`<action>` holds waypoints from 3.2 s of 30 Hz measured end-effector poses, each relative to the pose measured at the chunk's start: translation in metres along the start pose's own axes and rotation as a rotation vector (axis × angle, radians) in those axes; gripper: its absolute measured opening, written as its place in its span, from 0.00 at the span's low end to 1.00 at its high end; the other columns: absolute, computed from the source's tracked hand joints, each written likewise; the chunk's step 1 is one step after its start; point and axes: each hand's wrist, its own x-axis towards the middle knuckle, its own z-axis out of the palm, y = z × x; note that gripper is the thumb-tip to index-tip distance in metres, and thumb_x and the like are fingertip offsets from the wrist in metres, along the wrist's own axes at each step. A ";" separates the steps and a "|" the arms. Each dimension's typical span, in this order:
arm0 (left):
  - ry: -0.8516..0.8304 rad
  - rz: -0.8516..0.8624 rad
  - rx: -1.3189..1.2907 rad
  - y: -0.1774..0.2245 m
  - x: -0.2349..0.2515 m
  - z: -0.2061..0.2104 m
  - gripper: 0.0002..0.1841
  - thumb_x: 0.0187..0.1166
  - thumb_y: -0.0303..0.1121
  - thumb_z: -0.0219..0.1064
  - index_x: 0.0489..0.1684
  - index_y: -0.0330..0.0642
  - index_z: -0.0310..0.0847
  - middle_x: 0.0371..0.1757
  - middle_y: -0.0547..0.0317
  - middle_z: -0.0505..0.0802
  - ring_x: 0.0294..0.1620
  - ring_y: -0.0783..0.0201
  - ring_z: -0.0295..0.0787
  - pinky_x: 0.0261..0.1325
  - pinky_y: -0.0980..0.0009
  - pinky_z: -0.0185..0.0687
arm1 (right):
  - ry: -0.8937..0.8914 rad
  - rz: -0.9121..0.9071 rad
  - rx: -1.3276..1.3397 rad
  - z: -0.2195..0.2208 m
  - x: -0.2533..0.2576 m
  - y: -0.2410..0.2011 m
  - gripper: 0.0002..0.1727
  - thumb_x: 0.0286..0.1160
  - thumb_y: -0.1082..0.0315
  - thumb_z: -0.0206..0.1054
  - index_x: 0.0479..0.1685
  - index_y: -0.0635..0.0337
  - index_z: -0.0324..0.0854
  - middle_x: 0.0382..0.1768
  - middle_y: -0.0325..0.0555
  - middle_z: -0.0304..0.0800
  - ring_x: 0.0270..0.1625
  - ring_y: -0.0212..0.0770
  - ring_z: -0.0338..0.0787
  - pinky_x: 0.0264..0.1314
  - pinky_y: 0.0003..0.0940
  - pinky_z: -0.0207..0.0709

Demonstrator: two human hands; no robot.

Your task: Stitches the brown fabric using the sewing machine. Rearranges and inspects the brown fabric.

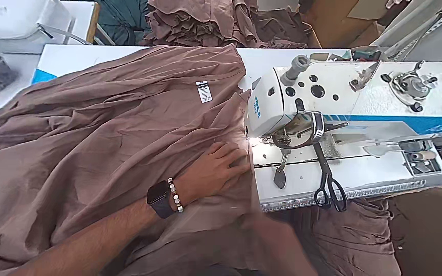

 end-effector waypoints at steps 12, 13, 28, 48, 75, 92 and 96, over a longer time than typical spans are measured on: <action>-0.051 -0.009 -0.045 0.014 -0.005 0.002 0.19 0.89 0.45 0.53 0.70 0.70 0.85 0.81 0.63 0.81 0.85 0.52 0.69 0.84 0.44 0.61 | 0.485 0.407 0.017 -0.005 0.093 0.017 0.15 0.84 0.61 0.60 0.54 0.54 0.92 0.43 0.42 0.95 0.38 0.35 0.93 0.41 0.36 0.88; -0.058 -0.003 -0.049 0.014 -0.004 0.001 0.18 0.89 0.45 0.53 0.68 0.69 0.86 0.80 0.63 0.82 0.84 0.51 0.70 0.83 0.43 0.61 | 0.459 0.444 0.004 -0.003 0.097 0.016 0.15 0.84 0.58 0.61 0.51 0.50 0.94 0.41 0.39 0.95 0.37 0.35 0.92 0.39 0.37 0.87; 0.080 -0.216 0.085 0.001 0.014 0.005 0.17 0.88 0.45 0.55 0.66 0.60 0.87 0.68 0.57 0.89 0.71 0.53 0.81 0.69 0.51 0.74 | 0.418 0.508 -0.173 0.004 0.108 0.002 0.14 0.70 0.49 0.69 0.42 0.44 0.94 0.30 0.31 0.90 0.29 0.33 0.88 0.27 0.36 0.79; 0.062 -0.197 0.136 -0.007 0.016 0.003 0.19 0.89 0.50 0.53 0.70 0.71 0.85 0.70 0.61 0.87 0.75 0.55 0.77 0.73 0.51 0.67 | 0.483 0.235 -0.422 0.018 0.101 0.010 0.16 0.79 0.59 0.63 0.55 0.48 0.95 0.35 0.42 0.89 0.39 0.41 0.89 0.31 0.32 0.80; -0.008 -0.067 0.024 -0.008 0.011 0.003 0.23 0.88 0.43 0.50 0.80 0.67 0.79 0.82 0.75 0.81 0.90 0.59 0.64 0.89 0.51 0.57 | 0.064 0.387 -0.334 -0.019 -0.002 -0.001 0.07 0.64 0.59 0.70 0.29 0.50 0.90 0.27 0.41 0.89 0.25 0.44 0.91 0.17 0.45 0.80; -0.021 -0.027 0.032 -0.013 0.012 -0.001 0.21 0.88 0.45 0.52 0.75 0.72 0.82 0.81 0.73 0.82 0.88 0.57 0.66 0.85 0.51 0.59 | 0.478 0.210 -0.397 0.025 0.073 0.017 0.21 0.81 0.63 0.57 0.64 0.53 0.92 0.12 0.35 0.81 0.10 0.37 0.76 0.10 0.34 0.64; -0.014 -0.034 0.039 -0.016 0.013 -0.002 0.21 0.87 0.45 0.52 0.75 0.72 0.82 0.79 0.73 0.84 0.87 0.58 0.67 0.85 0.51 0.58 | 0.466 0.207 -0.381 0.020 0.076 0.019 0.21 0.81 0.62 0.57 0.65 0.53 0.91 0.10 0.35 0.79 0.08 0.37 0.74 0.09 0.35 0.62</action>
